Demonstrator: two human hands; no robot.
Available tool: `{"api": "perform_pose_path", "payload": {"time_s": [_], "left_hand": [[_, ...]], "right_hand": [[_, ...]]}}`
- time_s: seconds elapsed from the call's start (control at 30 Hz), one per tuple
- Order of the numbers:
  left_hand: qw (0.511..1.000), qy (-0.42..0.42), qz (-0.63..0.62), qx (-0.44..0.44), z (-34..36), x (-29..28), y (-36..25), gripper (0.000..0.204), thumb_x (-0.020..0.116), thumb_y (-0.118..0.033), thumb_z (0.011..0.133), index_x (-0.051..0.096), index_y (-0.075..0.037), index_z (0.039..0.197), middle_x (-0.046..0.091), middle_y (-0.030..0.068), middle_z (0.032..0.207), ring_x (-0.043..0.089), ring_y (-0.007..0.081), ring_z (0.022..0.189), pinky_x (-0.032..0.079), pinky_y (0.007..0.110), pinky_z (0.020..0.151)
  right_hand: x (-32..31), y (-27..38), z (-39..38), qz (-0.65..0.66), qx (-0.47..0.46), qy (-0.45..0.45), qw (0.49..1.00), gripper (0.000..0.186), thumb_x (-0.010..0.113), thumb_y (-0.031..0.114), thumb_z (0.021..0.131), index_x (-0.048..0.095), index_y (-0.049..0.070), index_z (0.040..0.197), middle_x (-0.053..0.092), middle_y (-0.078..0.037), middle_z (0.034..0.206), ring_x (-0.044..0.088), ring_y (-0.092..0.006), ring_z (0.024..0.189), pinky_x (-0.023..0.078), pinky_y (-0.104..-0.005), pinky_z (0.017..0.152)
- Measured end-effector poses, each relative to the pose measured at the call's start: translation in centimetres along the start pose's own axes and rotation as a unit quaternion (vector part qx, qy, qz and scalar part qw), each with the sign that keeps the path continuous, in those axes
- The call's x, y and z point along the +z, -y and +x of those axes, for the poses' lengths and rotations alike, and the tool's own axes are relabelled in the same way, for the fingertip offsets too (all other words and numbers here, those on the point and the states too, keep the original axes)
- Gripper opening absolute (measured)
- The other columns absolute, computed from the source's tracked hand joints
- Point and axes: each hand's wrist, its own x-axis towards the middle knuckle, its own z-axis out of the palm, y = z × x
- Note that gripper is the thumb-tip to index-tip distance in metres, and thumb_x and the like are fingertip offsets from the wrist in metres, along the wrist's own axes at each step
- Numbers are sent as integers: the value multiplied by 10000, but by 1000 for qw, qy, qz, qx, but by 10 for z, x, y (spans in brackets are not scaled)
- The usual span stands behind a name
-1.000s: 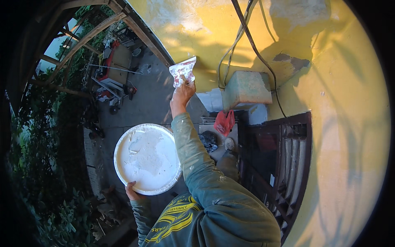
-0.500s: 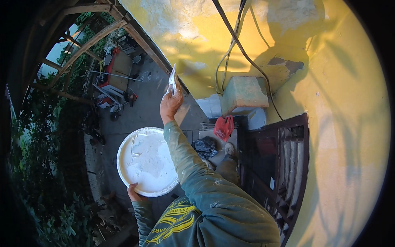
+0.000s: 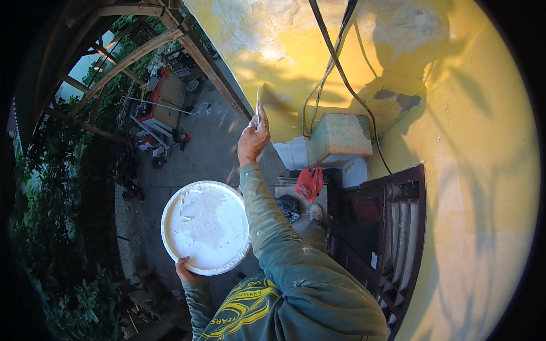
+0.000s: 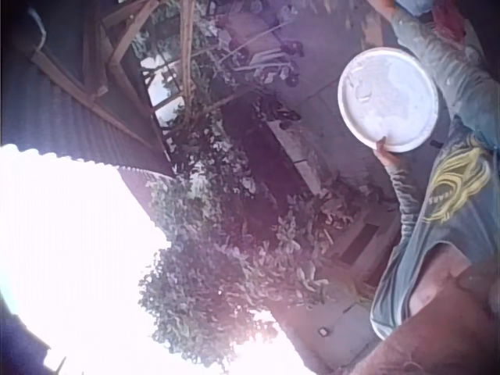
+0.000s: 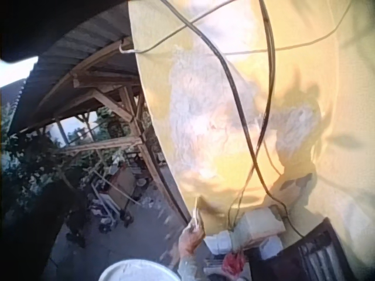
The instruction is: Apply plaster to a wall using a spatula.
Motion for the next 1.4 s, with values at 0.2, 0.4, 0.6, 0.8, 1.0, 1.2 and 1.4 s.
{"api": "perform_pose_path", "payload": {"time_s": [0.2,0.4,0.6,0.8,1.0,1.2,1.4], "left_hand": [[1000,-2,2,5,-5,-2,3,477,565,-158,624,526,5,1070,556,130,983,561,295,918,483,420,813],[1000,-5,18,9,6,-28,11,576,557,-164,615,500,16,1159,559,138,1046,560,304,957,482,422,833],[995,19,81,56,2,12,10,472,568,-161,618,552,28,1050,584,106,923,562,243,845,468,347,757],[995,58,38,68,-4,51,15,380,587,-113,607,583,41,954,611,109,852,584,235,740,475,318,686],[982,100,114,115,-8,79,28,328,581,-156,656,601,38,920,630,87,817,581,195,720,459,290,679],[968,152,153,128,-24,97,31,329,578,-152,668,593,47,929,635,96,792,590,193,691,470,302,657],[952,216,169,134,-27,97,39,323,573,-149,684,600,47,940,653,143,825,631,260,731,494,328,685]], "right_hand": [[-3,14,60,-36,-33,-164,985,489,469,-74,810,523,41,1282,515,-182,1291,456,-339,1218,366,-388,1008],[68,40,6,-3,-57,-151,987,443,464,-55,819,535,14,1250,577,-205,1169,516,-343,1143,407,-368,971],[-16,53,-37,75,-17,194,978,216,532,4,852,595,-43,1054,653,-167,977,622,-278,894,461,-355,803],[-126,73,-23,-38,-58,456,887,239,606,136,868,616,-56,1011,674,-143,861,632,-204,719,481,-320,686],[-144,88,-25,-157,-122,522,829,241,594,128,835,607,-53,993,652,-209,865,625,-341,766,472,-367,697],[-137,94,-27,-208,-111,524,818,245,588,102,803,597,-50,994,617,-276,871,577,-450,849,452,-479,733],[-123,104,-35,-231,-130,529,806,216,582,113,810,623,-39,959,615,-278,885,580,-439,851,459,-467,737]]}}
